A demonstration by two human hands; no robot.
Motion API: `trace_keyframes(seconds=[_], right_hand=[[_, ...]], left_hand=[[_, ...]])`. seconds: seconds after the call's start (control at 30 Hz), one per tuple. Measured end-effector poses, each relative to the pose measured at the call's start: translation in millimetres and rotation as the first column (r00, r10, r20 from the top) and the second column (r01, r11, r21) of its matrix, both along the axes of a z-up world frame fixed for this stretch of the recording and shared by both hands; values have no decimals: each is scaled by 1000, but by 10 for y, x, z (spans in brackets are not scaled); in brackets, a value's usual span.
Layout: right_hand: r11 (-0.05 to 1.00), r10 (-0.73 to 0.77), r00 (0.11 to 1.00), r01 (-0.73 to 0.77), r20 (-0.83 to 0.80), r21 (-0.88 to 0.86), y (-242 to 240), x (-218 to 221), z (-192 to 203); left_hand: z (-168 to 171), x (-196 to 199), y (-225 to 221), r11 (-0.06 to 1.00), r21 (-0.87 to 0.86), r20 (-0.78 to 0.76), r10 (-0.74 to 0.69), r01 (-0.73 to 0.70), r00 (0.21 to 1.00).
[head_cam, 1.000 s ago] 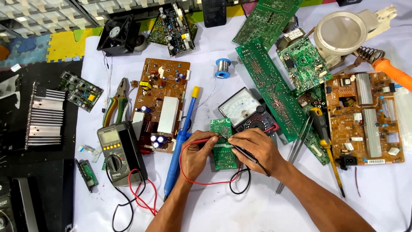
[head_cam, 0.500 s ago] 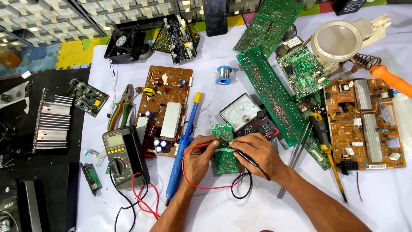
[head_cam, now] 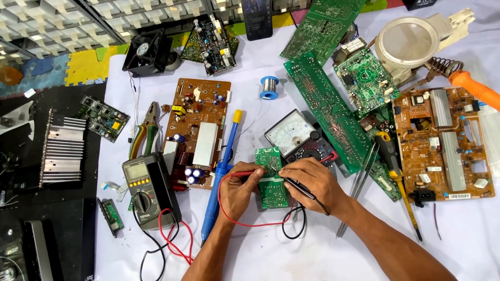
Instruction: Testing electrical components on a circuit board using a multimeter and probes
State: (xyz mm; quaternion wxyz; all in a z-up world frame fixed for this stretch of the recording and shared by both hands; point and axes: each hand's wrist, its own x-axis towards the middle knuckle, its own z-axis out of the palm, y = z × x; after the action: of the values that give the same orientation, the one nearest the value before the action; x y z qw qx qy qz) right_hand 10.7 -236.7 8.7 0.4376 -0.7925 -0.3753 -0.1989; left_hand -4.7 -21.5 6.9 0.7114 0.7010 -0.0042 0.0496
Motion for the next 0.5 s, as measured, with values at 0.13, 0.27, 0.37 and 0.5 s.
trace_keyframes(seconds=[0.13, 0.27, 0.37, 0.5], right_hand=[[998, 15, 999, -13, 40, -59, -3, -8, -7], [999, 19, 1000, -18, 14, -36, -9, 5, 21], [999, 32, 999, -32, 11, -43, -11, 0, 31], [998, 24, 999, -22, 39, -66, -2, 6, -19]], left_hand=[[1, -21, -2, 1000, -12, -13, 10, -10, 1000], [27, -11, 1, 1000, -22, -26, -1, 0, 1000], [-107, 31, 46, 999, -12, -32, -33, 32, 999], [-73, -14, 4, 998, -56, -52, 13, -16, 999]])
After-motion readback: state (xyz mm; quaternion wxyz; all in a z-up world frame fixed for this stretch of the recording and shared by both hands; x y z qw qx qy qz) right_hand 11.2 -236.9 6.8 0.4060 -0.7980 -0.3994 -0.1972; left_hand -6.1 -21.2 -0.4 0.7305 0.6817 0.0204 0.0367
